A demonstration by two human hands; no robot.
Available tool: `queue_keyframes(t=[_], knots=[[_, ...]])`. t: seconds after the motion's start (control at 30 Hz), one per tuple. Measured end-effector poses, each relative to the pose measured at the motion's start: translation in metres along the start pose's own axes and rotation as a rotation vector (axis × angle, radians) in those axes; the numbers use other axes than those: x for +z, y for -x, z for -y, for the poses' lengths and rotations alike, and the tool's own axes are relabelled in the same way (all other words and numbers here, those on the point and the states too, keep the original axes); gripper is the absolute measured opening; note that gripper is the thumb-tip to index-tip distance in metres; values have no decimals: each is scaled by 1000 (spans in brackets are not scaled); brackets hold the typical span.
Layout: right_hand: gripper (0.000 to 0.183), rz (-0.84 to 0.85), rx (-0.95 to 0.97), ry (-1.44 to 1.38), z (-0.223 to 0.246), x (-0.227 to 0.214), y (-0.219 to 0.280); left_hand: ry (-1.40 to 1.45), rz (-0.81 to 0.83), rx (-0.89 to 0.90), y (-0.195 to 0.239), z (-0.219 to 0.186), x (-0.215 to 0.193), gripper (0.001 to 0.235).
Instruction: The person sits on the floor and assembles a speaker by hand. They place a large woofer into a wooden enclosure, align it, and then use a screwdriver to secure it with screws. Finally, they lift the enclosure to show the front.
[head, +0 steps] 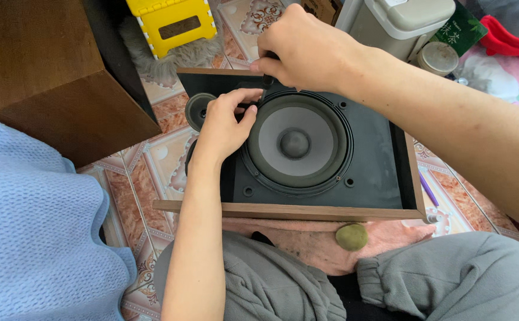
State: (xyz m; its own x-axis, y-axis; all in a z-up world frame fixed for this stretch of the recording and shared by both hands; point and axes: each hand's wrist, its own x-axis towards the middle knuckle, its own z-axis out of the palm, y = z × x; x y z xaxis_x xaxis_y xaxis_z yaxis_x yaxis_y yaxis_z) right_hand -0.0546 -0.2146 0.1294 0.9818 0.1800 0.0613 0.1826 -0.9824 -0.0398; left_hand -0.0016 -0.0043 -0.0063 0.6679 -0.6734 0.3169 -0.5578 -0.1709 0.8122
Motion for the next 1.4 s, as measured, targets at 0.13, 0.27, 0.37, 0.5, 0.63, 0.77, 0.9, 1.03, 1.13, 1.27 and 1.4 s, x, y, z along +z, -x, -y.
queue_keyframes(t=[0.13, 0.27, 0.37, 0.5, 0.63, 0.77, 0.9, 1.03, 1.13, 1.27, 1.4], knots=[[47, -26, -52, 53, -3, 9, -2, -38, -11, 40, -2, 12, 4, 36], [45, -67, -129, 69, -8, 10, -5, -17, -14, 14, -1, 5, 1, 38], [39, -104, -217, 102, -12, 10, -6, 2, 0, 17, 0, 3, 0, 41], [38, -149, -279, 167, -16, 19, -6, -15, -4, 51, -1, 9, 3, 42], [44, -144, -233, 66, -15, 20, -5, -22, 3, 20, 1, 4, 0, 43], [51, -63, -122, 176, -6, 13, -2, -57, 0, 37, -1, 6, 2, 42], [25, -323, -747, 113, -35, 28, -18, -64, -15, 48, -1, 12, 4, 45], [20, -216, -474, -63, -24, 20, -11, -57, -8, 14, 1, 3, 1, 48], [53, -285, -174, 422, -25, 30, -15, -44, 15, 31, 1, 1, 0, 50], [39, -115, -337, 106, -34, 34, -19, -42, -3, 31, 1, 9, 3, 51], [39, -119, -494, -132, -30, 11, -11, -38, -3, 15, 1, 4, 0, 50]])
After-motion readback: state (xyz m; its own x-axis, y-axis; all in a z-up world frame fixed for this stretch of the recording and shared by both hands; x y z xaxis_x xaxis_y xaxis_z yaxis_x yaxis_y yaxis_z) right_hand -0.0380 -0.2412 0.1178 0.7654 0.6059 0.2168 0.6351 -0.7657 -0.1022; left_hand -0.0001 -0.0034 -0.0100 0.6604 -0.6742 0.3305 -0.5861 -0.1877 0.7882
